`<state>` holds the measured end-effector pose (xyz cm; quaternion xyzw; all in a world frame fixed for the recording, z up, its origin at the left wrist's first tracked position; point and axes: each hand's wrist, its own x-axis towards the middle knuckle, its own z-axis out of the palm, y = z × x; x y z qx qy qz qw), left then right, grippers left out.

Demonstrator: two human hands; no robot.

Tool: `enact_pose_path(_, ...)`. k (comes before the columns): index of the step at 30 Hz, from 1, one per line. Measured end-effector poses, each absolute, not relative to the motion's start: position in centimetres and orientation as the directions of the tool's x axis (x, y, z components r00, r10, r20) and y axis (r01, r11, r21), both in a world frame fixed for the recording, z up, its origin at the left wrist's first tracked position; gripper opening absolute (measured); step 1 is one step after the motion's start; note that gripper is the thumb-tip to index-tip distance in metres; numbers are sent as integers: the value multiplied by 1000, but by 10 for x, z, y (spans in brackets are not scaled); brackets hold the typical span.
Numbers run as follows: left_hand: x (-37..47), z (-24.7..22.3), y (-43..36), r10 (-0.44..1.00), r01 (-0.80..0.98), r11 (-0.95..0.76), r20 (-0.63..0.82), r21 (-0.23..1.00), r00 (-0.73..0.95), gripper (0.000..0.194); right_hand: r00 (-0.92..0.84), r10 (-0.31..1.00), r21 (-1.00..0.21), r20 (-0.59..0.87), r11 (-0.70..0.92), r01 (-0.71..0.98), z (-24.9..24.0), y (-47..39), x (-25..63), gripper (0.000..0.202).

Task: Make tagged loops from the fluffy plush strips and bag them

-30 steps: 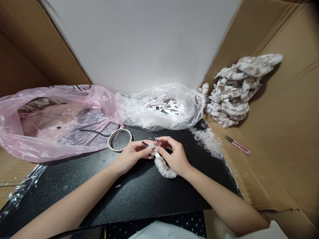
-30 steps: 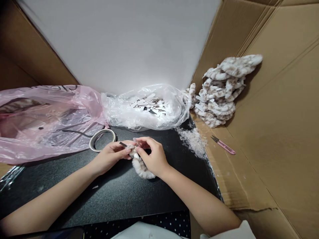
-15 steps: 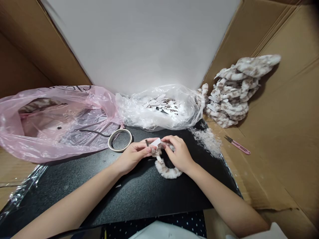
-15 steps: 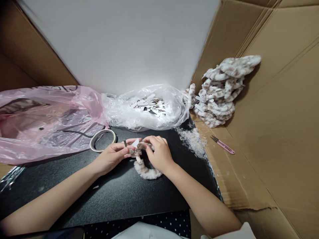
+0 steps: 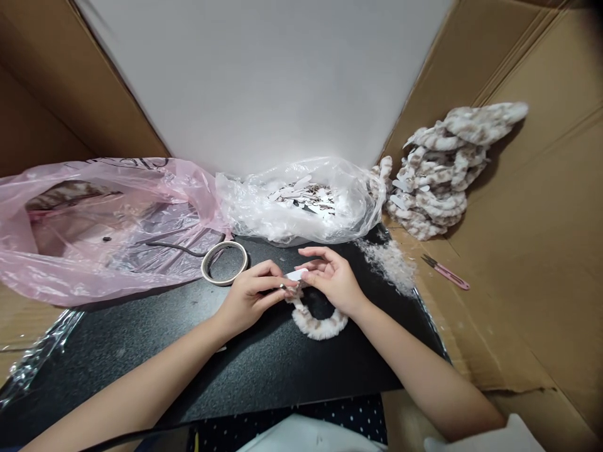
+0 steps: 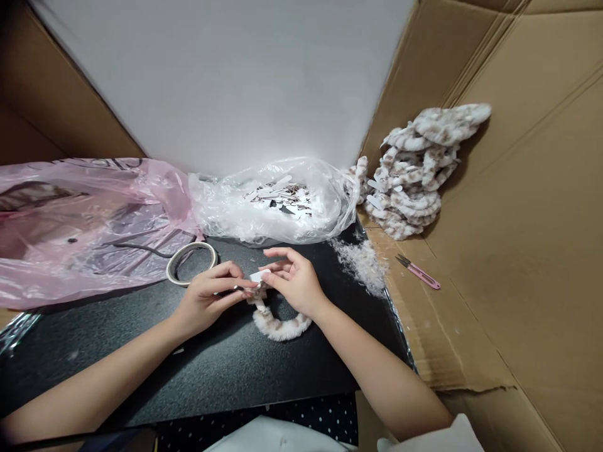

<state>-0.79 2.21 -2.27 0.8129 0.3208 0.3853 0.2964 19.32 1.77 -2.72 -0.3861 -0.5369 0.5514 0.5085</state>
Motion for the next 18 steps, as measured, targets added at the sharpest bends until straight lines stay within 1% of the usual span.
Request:
enact_pose_path(2,-10,-23,23,706,326,-682,472,655,528,19,-237,965,-974,113,60,-218,-27,17,191,32)
enact_pose_path(4,-11,-23,23,639,368,-757,493,541,590,18,-272,955,-976,119,62,-209,-26,15,185,25)
enact_pose_path(5,-11,-24,23,612,384,-783,492,490,620,18,-280,951,-982,131,87,-166,-27,15,182,21)
enact_pose_path(7,-11,-23,22,583,401,-808,479,433,656,19,-289,933,-975,212,220,-7,-27,13,177,19)
enact_pose_path(9,-9,-23,23,569,383,-817,488,432,662,18,-283,896,-896,342,402,188,-25,14,177,20)
enact_pose_path(11,-8,-21,24,574,341,-808,512,480,639,13,-240,866,-800,438,498,335,-22,14,182,20)
enact_pose_path(13,-6,-18,26,634,305,-747,496,591,593,9,-169,867,-765,470,495,413,-18,14,190,17)
enact_pose_path(14,-6,-17,26,682,295,-688,454,662,573,9,-160,874,-768,459,480,423,-16,14,194,14)
enact_pose_path(16,-6,-16,27,774,290,-539,330,791,540,11,-218,895,-811,390,446,379,-13,12,198,10)
enact_pose_path(18,-5,-17,28,839,291,-385,200,876,506,15,-340,891,-862,299,405,304,-12,9,198,21)
